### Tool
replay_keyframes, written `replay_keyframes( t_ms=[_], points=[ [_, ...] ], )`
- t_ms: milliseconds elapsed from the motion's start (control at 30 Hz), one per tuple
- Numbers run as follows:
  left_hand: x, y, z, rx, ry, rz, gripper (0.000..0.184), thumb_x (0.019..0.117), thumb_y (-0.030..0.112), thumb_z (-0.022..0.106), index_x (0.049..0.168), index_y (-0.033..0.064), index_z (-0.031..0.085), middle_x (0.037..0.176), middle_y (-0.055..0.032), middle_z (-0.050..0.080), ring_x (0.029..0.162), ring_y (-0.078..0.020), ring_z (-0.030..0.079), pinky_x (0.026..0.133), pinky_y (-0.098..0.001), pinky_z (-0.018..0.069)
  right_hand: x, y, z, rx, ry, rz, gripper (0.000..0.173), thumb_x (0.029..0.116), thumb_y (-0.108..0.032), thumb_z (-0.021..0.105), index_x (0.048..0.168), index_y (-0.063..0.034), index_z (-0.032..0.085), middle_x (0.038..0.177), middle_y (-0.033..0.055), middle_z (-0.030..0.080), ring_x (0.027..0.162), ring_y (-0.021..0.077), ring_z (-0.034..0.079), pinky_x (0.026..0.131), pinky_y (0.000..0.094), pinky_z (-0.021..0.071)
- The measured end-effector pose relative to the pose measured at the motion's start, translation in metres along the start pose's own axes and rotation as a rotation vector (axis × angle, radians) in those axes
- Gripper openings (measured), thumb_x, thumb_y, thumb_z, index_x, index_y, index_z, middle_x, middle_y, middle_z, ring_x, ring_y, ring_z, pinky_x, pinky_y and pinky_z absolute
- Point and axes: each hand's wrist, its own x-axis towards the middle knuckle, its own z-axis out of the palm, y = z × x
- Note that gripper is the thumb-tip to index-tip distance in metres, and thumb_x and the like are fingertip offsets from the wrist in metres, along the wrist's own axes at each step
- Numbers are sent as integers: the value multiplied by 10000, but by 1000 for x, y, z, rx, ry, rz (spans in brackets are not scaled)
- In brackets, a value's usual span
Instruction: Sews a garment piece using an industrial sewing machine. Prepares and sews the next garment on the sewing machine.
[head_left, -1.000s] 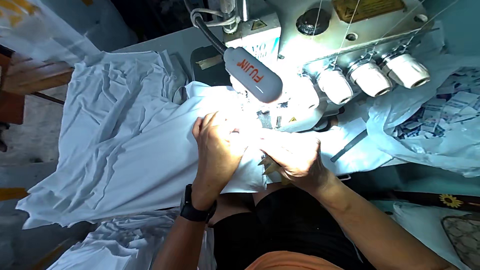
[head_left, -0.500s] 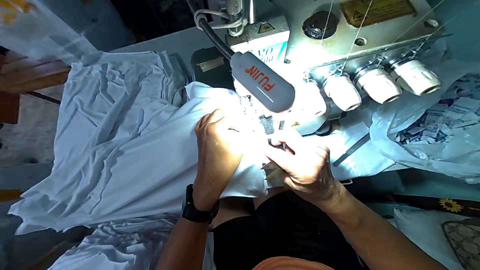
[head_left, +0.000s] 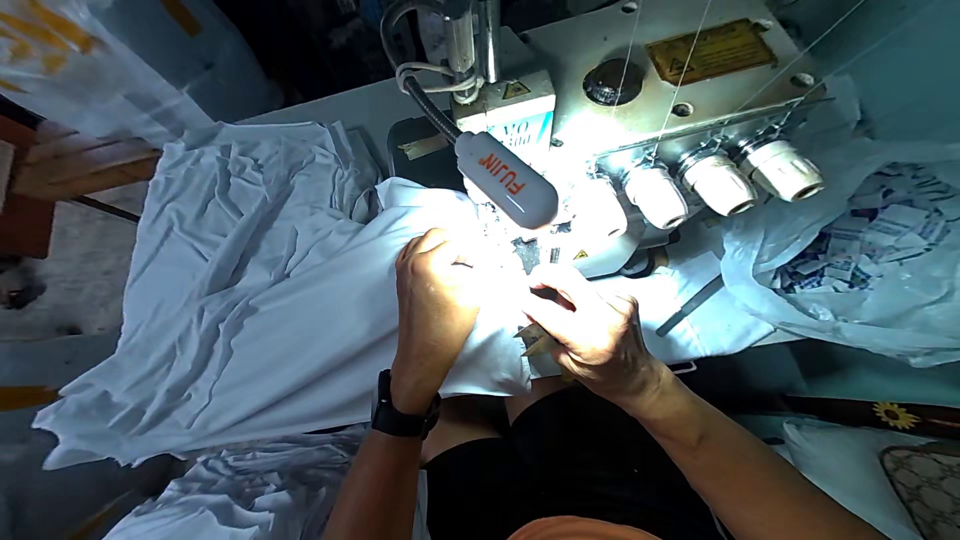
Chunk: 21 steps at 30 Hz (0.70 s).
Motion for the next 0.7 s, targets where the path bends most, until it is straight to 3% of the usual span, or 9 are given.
replay_keyframes(
  t_ms=[100,233,300,500,700],
  points=[
    [-1,1,0,-3,1,6,157,810,40,727,679,40,641,912,-94,684,908,-208,644,848,-414,495,1,0,-1,-27,-23,-31,163,917,-37,625,914,-63,786,1061,174,759,831,262,715,591,324,514],
    [-2,1,1,-12,18,31,50,809,52,737,805,48,687,937,-80,693,902,-205,650,839,-415,501,2,2,-2,-49,-67,-39,196,910,-12,603,929,-63,791,1045,133,774,651,231,628,508,335,421],
    [-3,-1,1,-2,21,74,70,834,50,742,904,51,742,994,-80,716,956,-191,671,897,-407,504,3,1,-4,-71,-79,-40,198,914,-23,603,933,-71,794,1038,125,775,615,215,600,499,331,402],
    [-7,-17,-3,36,-37,226,153,878,98,713,994,86,812,1086,-62,749,1061,-170,691,1077,-432,459,3,-5,-6,-155,-95,-25,208,920,-60,587,923,-85,793,1013,106,782,589,207,570,500,337,360],
    [-2,-22,-4,-6,-46,252,143,853,68,728,973,74,806,1107,-69,746,1087,-162,685,1098,-432,444,5,-5,-3,-156,-95,-17,198,926,-80,597,944,-85,794,1046,104,780,596,215,573,497,343,361]
  ],
)
